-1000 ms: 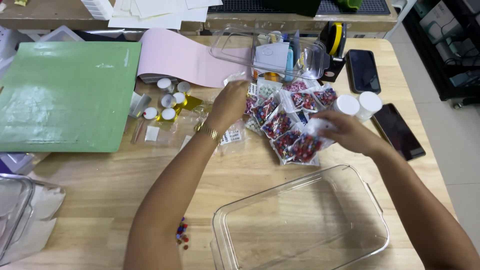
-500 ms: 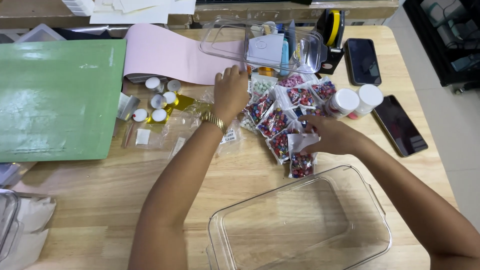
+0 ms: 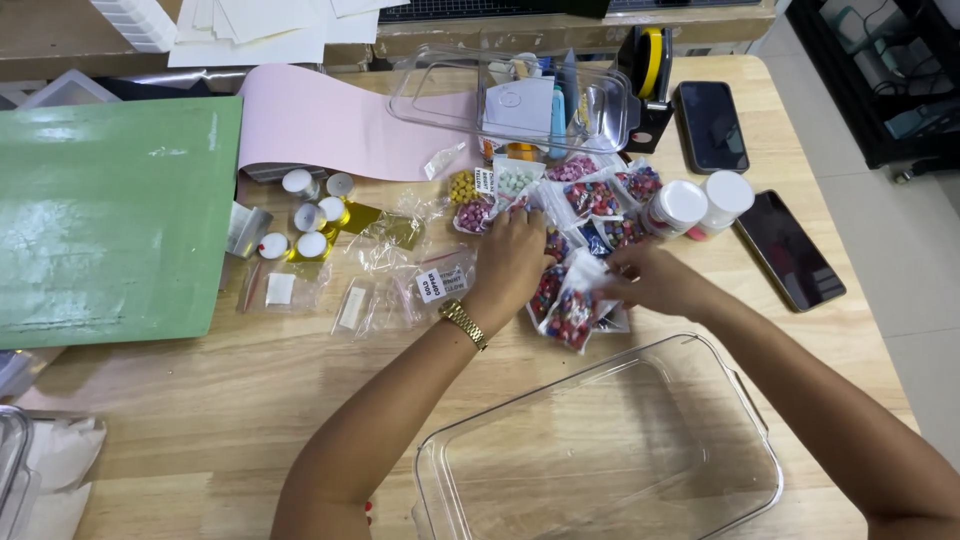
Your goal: Sorting and organizing various craft supplies like beads, small bags, and jars into a clear plastic bin on a wooden workbench.
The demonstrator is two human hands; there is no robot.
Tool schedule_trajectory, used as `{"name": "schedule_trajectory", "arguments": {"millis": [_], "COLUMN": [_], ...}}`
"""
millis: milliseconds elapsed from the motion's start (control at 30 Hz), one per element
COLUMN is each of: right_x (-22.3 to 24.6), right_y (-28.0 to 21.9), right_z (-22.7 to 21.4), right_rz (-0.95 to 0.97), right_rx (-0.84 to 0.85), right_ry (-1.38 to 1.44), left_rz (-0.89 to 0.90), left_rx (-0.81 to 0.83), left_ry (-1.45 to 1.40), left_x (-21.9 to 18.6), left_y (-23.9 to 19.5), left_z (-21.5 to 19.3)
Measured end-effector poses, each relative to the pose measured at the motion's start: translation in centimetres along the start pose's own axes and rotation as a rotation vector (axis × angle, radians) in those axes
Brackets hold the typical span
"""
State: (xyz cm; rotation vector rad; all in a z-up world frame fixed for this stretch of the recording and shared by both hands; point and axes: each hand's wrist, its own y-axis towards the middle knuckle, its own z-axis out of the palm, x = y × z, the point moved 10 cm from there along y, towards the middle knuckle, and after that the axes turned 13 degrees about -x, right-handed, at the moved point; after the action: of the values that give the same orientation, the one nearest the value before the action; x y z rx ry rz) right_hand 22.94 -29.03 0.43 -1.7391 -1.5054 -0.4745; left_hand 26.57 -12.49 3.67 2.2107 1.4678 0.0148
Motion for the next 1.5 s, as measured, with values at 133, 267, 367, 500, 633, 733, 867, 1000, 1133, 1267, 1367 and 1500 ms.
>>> {"name": "schedule_trajectory", "arguments": {"millis": [133, 267, 367, 500, 633, 733, 867, 1000, 1133, 1267, 1367, 1500], "right_x": [-0.4, -0.1, 1.5, -2.0, 1.6, 4.5, 8.2, 14.5, 13.1, 10.9, 11.2, 12.6], "right_y": [1.3, 1.4, 0.4, 1.2, -2.1, -4.8, -8.8, -13.3, -13.9, -14.9, -16.6, -20.6], "right_z": [1.4, 0.3, -1.3, -1.5, -4.6, -6.9, -7.4, -5.7, -2.4, 0.0, 1.3, 1.1], "right_rz": [-0.111, -0.181, -0.167, -0.096, -0.206, -0.303, -0.390, -0.631, -0.557, -0.492, -0.507, -0.588], "right_rx": [-0.018, -0.099, -0.113, -0.047, -0.116, -0.227, -0.305, -0.199, -0.196, -0.276, -0.332, -0.507], "right_ry": [-0.181, -0.185, -0.049, 0.083, 0.121, 0.149, 0.211, 0.507, 0.706, 0.638, 0.603, 0.473], "left_rz": [-0.116, -0.171, -0.172, -0.070, -0.018, 0.014, -0.081, 0.006, 0.038, -0.031, -0.082, -0.222], "left_rx": [0.139, 0.236, 0.305, 0.226, 0.054, -0.063, -0.255, -0.325, -0.247, -0.113, -0.059, 0.038], "left_ry": [-0.233, -0.258, -0.209, -0.132, -0.158, -0.338, -0.705, -0.973, -1.110, -1.242, -1.197, -1.157], "left_x": [2.6, 4.8, 4.3, 1.8, 1.2, 1.8, 2.1, -1.3, -3.9, -4.8, -5.5, -5.9], "left_y": [-0.1, 1.6, 1.7, 1.0, 0.4, -0.3, -1.8, -5.1, -8.9, -13.0, -15.9, -18.7], "left_z": [1.8, 1.8, 2.2, 0.0, -2.8, -2.7, -7.8, -14.8, -19.3, -21.4, -21.9, -21.0]}}
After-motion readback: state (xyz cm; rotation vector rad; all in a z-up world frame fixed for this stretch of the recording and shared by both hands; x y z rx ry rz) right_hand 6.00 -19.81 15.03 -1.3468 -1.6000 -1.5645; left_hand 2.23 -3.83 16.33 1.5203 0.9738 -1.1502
